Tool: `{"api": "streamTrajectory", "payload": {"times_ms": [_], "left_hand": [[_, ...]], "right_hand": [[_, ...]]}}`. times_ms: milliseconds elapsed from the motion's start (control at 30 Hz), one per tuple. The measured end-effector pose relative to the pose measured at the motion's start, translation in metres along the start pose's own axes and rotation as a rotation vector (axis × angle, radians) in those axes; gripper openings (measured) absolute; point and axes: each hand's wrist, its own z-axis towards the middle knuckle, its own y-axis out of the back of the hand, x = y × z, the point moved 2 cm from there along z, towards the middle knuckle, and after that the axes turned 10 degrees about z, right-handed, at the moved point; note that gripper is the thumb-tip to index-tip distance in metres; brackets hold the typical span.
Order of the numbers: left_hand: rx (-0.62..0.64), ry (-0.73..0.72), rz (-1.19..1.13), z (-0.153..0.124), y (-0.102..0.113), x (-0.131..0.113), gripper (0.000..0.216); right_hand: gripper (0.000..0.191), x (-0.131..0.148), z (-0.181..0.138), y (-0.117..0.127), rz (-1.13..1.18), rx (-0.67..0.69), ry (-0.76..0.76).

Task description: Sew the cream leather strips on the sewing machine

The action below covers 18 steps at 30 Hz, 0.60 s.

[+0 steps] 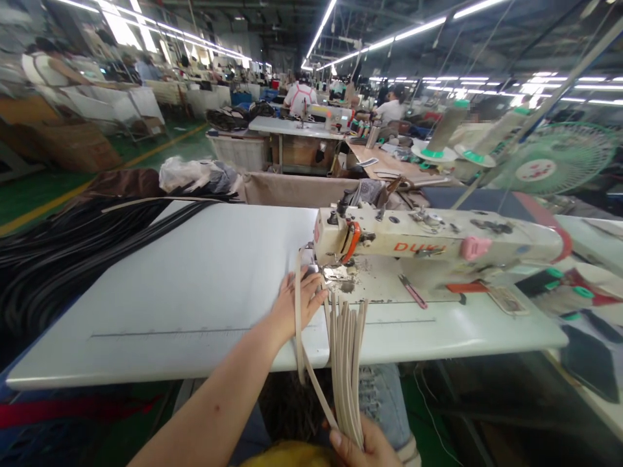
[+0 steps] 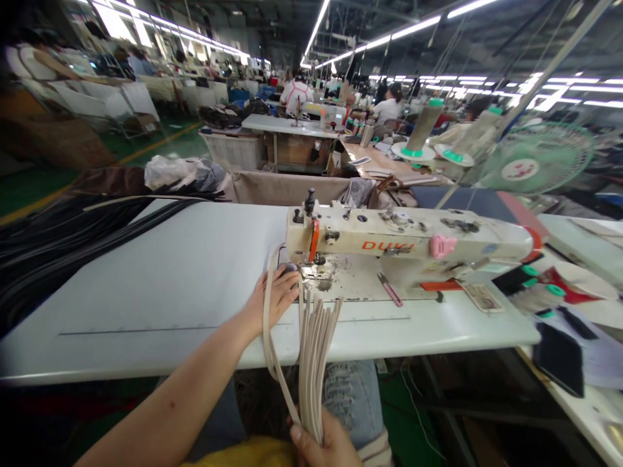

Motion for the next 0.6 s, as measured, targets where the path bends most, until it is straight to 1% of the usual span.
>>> {"api": "streamTrajectory", "payload": {"times_ms": [100,233,433,600], "left_hand": [[-0.004,-0.008,-0.016,0.002,0.0,0.002,0.042],[-0.01,-0.03,-0.008,0.0,0.0,0.004,0.042],[0.007,-0.058,0.031,-0.001,0.002,0.001,0.045],[0.013,-0.056,0.046,-0.001,0.005,-0.002,0.045]], "right_hand": [[0.061,0.001,0.002,-0.004,-0.023,0.008,0.018],[0.059,0.002,0.001,-0.005,0.013,-0.012,0.045],[0.048,0.012,-0.003,-0.003,0.035,-0.005,0.078],[0.055,0.009,0.0,-0.001,-0.021,0.009,0.068]]}}
